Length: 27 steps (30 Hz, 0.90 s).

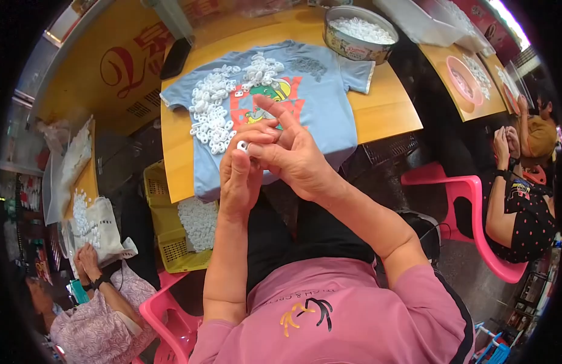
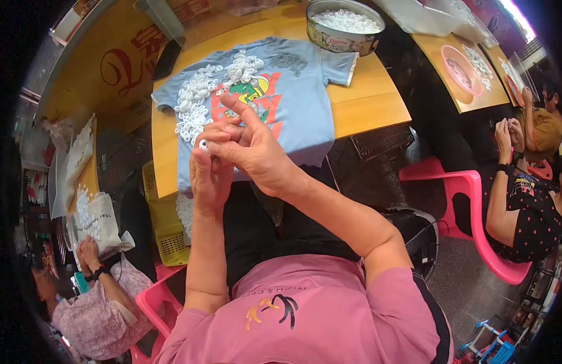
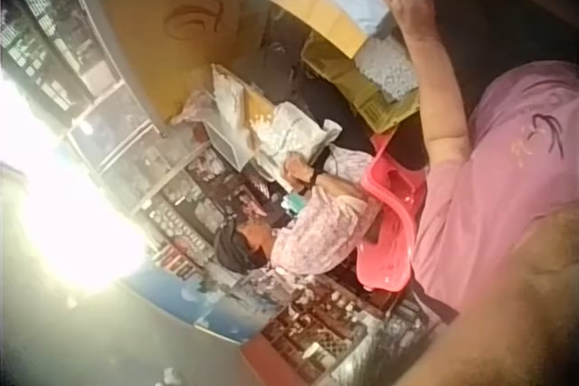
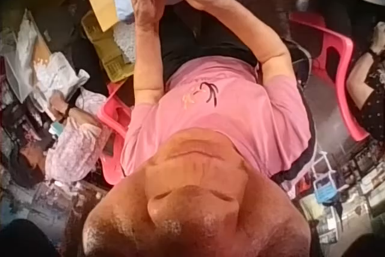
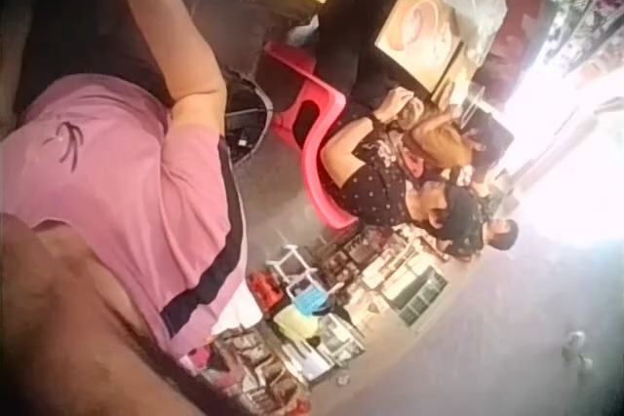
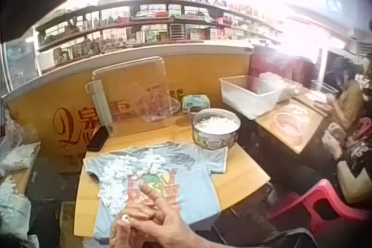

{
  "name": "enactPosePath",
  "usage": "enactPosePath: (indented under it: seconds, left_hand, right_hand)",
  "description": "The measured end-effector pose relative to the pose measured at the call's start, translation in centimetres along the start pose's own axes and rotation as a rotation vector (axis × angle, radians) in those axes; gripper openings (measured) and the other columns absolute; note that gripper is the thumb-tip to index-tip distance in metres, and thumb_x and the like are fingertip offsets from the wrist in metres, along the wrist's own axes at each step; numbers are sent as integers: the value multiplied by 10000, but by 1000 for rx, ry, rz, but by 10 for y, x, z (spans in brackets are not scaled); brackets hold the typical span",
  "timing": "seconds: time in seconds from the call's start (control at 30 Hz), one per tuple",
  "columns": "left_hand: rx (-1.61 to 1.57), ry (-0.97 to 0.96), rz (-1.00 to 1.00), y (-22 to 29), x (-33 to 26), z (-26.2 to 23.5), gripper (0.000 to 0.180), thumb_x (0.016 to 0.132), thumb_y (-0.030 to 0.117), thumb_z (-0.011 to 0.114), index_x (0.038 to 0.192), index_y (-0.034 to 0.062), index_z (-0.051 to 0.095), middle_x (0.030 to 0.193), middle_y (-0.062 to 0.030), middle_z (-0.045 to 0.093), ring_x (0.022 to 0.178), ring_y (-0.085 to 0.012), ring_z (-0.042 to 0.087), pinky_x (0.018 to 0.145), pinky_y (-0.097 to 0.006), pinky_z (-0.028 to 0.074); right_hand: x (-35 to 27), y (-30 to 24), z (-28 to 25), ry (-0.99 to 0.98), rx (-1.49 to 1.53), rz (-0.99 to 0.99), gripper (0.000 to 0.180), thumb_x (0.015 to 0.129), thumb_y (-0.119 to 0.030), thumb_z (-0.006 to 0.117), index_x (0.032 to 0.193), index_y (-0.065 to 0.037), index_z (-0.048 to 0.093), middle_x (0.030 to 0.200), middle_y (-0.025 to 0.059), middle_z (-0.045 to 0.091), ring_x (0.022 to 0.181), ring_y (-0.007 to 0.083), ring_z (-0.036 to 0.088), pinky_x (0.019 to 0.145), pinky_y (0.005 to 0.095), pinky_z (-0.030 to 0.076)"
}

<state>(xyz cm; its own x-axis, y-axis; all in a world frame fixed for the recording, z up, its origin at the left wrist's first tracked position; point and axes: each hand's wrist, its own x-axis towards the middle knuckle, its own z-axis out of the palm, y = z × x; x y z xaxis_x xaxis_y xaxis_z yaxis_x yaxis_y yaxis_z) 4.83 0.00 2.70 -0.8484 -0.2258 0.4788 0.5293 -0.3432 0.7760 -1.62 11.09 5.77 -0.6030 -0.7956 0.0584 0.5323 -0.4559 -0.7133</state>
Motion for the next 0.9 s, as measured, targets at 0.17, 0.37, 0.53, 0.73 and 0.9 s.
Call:
enactPosePath:
  seconds: [0.17,0.37,0.53,0.73,0.9]
  left_hand:
    - [-57,2,33,-2,1,1,437,978,419,505,1091,9,602,1167,-100,549,1288,-278,418,1047,-396,376]
    - [-19,31,46,-2,0,3,417,960,399,551,1064,1,624,1157,-101,560,1280,-263,425,1052,-394,367]
    - [5,51,36,-4,5,5,416,957,388,561,1074,-6,623,1156,-106,562,1275,-258,429,1060,-396,356]
    - [-128,45,-9,-8,15,1,453,965,396,545,1106,-29,614,1158,-123,580,1256,-246,451,1047,-380,371]
    - [-268,61,-153,-4,14,3,566,993,488,421,1215,-14,560,1186,-145,572,1215,-245,493,1033,-385,392]
  right_hand:
    - [-1,0,-5,-84,-7,-34,770,880,20,639,1496,-106,193,1119,48,529,1057,137,574,894,293,496]
    - [-1,-2,-4,-94,45,-9,747,901,-21,633,1499,-103,193,1165,54,504,1107,155,557,935,302,475]
    - [2,1,-8,-94,71,-27,726,910,-56,632,1498,-100,209,1195,58,504,1143,164,535,967,321,454]
    - [5,-8,-4,-28,13,-33,717,908,-60,638,1493,-87,223,1167,70,564,1082,159,580,932,310,479]
    - [4,-6,-5,31,-48,-30,717,908,-56,639,1487,-68,217,1070,73,616,962,169,634,848,299,513]
